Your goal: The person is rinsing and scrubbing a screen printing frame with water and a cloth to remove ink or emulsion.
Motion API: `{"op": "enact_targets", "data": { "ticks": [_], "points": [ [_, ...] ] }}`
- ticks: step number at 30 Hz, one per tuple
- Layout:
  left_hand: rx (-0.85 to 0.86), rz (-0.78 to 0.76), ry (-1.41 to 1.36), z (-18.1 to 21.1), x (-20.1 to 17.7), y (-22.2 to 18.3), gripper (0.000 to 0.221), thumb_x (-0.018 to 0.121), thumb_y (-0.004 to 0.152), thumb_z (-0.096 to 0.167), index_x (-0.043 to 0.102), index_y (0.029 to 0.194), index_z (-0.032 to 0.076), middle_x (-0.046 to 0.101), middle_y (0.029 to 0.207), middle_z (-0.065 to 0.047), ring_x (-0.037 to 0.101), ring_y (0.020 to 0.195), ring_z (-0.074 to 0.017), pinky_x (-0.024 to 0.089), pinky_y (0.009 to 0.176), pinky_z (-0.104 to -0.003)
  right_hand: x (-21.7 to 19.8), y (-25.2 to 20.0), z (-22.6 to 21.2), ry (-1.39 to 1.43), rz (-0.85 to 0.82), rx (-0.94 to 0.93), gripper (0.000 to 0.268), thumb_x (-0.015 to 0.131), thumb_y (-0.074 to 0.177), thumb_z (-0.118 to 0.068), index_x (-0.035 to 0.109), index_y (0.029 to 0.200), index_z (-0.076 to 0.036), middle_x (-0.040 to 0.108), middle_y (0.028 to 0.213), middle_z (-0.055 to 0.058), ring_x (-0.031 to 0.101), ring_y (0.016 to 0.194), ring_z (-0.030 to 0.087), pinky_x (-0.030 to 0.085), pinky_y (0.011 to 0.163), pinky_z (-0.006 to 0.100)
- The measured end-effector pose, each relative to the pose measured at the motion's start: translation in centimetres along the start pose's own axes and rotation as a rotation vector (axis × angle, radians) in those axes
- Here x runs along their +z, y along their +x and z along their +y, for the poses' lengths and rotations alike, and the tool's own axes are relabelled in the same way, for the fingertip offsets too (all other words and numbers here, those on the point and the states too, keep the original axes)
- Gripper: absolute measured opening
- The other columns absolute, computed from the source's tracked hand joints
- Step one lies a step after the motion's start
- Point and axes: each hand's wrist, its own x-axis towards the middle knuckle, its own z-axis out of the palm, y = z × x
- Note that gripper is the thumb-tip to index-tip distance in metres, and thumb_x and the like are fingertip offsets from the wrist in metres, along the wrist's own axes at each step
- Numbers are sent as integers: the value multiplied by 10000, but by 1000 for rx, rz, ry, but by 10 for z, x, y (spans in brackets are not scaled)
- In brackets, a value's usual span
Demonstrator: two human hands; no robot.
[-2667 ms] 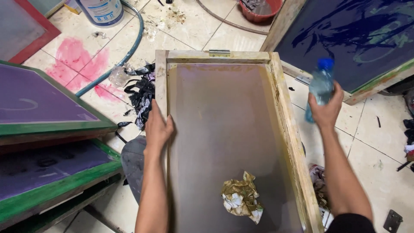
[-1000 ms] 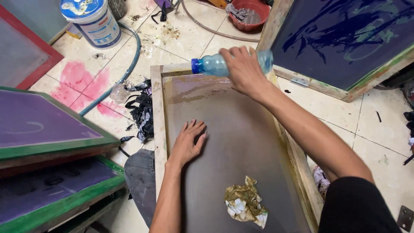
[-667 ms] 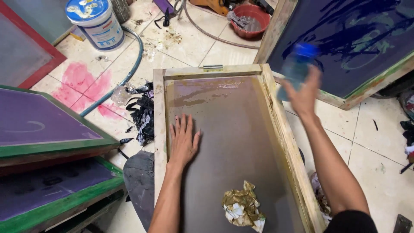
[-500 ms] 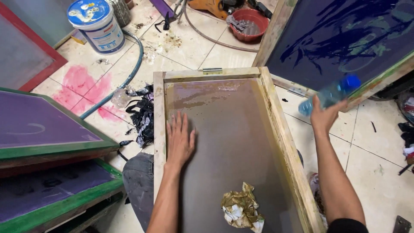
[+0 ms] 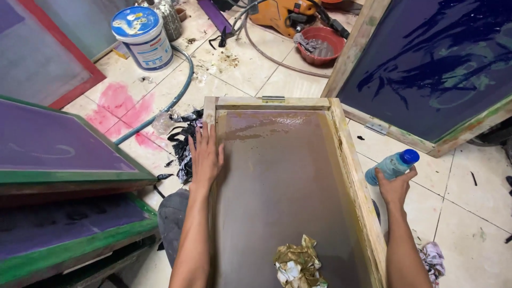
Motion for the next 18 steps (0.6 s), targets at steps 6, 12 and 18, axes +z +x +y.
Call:
{"op": "enact_targets", "data": {
  "ticks": [6, 12, 18],
  "points": [
    [14, -150, 124, -12, 19, -13, 692, 356, 1068, 363, 79, 1637, 83, -5, 1692, -160, 98, 1550, -354, 85, 1241, -556, -38, -8, -18, -100, -70, 305, 1185, 816, 841, -369, -44, 1597, -64, 139, 1654, 329, 195, 1526, 481, 223, 1241, 543],
    [-188, -232, 160, 1, 12, -13, 851, 568, 860, 10, 162, 1607, 63, 94, 1684, -216, 377, 1406, -444, 465, 991, -569, -85, -75, -89, -259, -272, -46, 522, 647, 1014, -312, 526, 1430, -22, 689, 1225, 223, 664, 1073, 365, 504, 940, 486],
    [-159, -267, 168, -2, 10, -14, 844, 547, 849, -64, 197, 1604, 72, 164, 1685, -163, 499, 1163, -420, 588, 741, -470, -76, -246, -150, -159, -1296, 15, 1117, 902, 793, -1, 194, 1611, -280, 182, 1699, -31, 392, 1527, 138, 408, 1168, 253]
  ]
}}
